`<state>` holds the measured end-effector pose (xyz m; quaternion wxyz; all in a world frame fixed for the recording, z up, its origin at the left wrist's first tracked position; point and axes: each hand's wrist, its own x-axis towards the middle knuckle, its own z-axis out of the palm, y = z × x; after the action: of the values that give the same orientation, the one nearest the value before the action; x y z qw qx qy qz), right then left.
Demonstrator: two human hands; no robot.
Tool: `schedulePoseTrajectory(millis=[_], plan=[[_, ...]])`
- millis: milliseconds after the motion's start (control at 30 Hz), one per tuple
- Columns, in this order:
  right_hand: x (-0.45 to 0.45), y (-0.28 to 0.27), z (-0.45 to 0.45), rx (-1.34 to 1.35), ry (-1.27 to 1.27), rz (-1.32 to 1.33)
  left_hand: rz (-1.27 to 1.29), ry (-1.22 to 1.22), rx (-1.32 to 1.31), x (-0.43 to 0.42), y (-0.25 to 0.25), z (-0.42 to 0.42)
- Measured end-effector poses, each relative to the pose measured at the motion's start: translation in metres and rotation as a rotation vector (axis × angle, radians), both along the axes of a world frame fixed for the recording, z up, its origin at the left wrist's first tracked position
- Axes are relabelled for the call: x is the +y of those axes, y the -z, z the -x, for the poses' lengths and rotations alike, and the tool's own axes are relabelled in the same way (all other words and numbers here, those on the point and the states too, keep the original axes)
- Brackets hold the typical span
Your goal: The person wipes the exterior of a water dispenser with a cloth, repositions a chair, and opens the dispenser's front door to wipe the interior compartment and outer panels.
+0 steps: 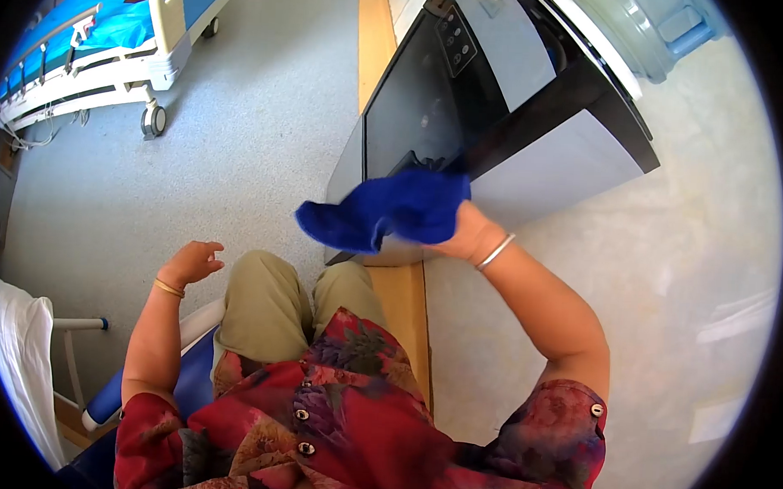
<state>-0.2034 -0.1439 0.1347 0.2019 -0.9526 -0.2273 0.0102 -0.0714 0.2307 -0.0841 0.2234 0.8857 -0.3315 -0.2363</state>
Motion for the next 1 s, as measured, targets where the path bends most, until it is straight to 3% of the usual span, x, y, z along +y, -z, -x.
schedulePoseTrajectory(millis=[33,167,233,267,300,367,400,433,500,533,567,633,700,733,767,833,900,967,1000], plan=[[0.015,-0.001,-0.012,0.007,-0.108,0.082,0.0,-0.001,0.0,0.001,0.001,0.0],[0.025,0.055,-0.026,0.007,-0.096,0.341,0.014,0.003,-0.016,0.001,0.001,-0.001],[0.032,0.069,-0.029,-0.228,-0.252,0.525,0.021,-0.006,-0.025,0.0,-0.001,0.0],[0.029,0.089,-0.033,-0.136,-0.229,0.361,0.004,-0.002,-0.016,-0.001,-0.005,0.001],[0.022,0.116,-0.036,-0.134,-0.234,0.36,-0.014,0.003,-0.006,-0.003,-0.008,0.002],[0.02,0.151,-0.04,-0.284,-0.239,0.505,-0.024,0.002,-0.004,-0.006,-0.015,0.003],[0.024,0.158,-0.038,-0.171,-0.132,0.554,-0.033,0.008,-0.004,-0.007,-0.019,0.005],[0.036,0.151,-0.038,-0.176,-0.135,0.549,-0.038,0.003,-0.008,-0.008,-0.021,0.007],[0.064,0.132,-0.043,0.106,0.226,0.461,0.112,-0.014,-0.01,-0.016,-0.021,0.008],[0.067,0.141,-0.047,-0.063,0.287,0.182,0.185,0.0,0.049,-0.023,-0.02,0.01],[0.078,0.131,-0.05,-0.046,0.369,0.034,0.26,0.019,0.106,-0.033,-0.024,0.015],[0.093,0.129,-0.054,-0.005,0.419,-0.219,0.476,-0.026,0.399,-0.058,-0.041,0.038],[0.107,0.117,-0.046,0.044,0.395,-0.351,0.65,-0.077,0.35,-0.078,-0.052,0.055],[0.114,0.108,-0.041,0.038,0.398,-0.422,0.831,-0.092,0.545,-0.091,-0.057,0.059],[0.118,0.101,-0.037,0.037,0.387,-0.492,1.009,-0.189,0.574,-0.107,-0.053,0.066],[0.11,0.088,-0.034,0.172,0.381,-0.576,1.216,-0.368,0.985,-0.131,-0.058,0.078],[0.099,0.028,-0.021,-0.025,0.255,-0.265,1.404,-0.387,1.25,-0.149,-0.087,0.087],[0.088,-0.041,0.001,-0.436,0.227,0.161,1.435,-0.403,1.277,-0.163,-0.122,0.087],[0.072,-0.071,0.007,-0.774,0.153,0.226,1.495,-0.422,1.242,-0.169,-0.144,0.086]])
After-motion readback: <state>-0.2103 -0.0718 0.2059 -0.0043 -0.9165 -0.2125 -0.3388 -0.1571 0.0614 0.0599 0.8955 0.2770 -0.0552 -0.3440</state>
